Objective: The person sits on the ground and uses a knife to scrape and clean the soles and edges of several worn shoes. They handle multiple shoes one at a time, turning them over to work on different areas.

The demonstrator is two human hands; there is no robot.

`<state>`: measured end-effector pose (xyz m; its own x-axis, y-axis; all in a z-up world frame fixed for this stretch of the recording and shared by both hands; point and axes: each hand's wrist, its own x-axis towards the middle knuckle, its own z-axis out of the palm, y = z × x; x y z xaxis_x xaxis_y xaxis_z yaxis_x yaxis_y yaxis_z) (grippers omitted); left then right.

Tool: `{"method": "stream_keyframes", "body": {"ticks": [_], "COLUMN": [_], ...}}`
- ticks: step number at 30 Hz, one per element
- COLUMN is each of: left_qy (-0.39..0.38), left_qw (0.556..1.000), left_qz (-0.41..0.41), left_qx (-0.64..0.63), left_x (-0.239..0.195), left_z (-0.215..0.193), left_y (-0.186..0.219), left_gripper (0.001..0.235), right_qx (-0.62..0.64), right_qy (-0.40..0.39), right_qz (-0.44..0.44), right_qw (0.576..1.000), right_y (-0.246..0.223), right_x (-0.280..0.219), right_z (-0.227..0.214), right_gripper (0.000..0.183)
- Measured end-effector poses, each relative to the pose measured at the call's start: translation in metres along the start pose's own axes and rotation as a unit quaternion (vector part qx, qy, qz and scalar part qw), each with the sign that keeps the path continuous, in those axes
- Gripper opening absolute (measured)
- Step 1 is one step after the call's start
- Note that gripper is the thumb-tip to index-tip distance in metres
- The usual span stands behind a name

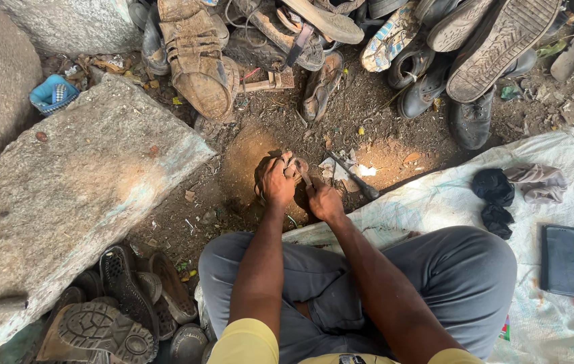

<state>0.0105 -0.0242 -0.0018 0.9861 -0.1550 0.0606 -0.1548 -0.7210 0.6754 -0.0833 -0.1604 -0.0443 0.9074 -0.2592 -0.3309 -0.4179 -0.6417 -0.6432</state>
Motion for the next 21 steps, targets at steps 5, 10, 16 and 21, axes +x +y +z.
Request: {"method": "stream_keyframes", "body": {"ticks": [5,10,16,21], "left_qy": [-0.002,0.040,0.016,0.064], "left_qw": [0.997,0.998,0.996,0.989], "left_qz": [-0.022,-0.019,-0.036,0.035], "left_qx": [-0.078,-0.053,-0.074,-0.126], "left_x": [-0.003,0.002,0.002,0.004], "left_z": [0.000,0.010,0.006,0.002], "left_y": [-0.002,0.001,0.004,-0.002], "left_gripper": [0.034,0.031,0.034,0.032], "right_qx": [-0.033,0.005,0.020,0.028], "right_qy": [0.031,0.024,-0.028,0.078], "right_qz": [-0.016,-0.009,0.044,-0.102], "right_qw": [0.999,1.000,0.998,0.991], "right_y": [-0.023,-0.038,-0.036,-0.002], "right_x": [0.000,-0.015,-0.048,-0.023], "right_z": [-0.011,-0.017,-0.023,-0.001], "right_gripper": [0.033,0.035,0.043,0.033]}}
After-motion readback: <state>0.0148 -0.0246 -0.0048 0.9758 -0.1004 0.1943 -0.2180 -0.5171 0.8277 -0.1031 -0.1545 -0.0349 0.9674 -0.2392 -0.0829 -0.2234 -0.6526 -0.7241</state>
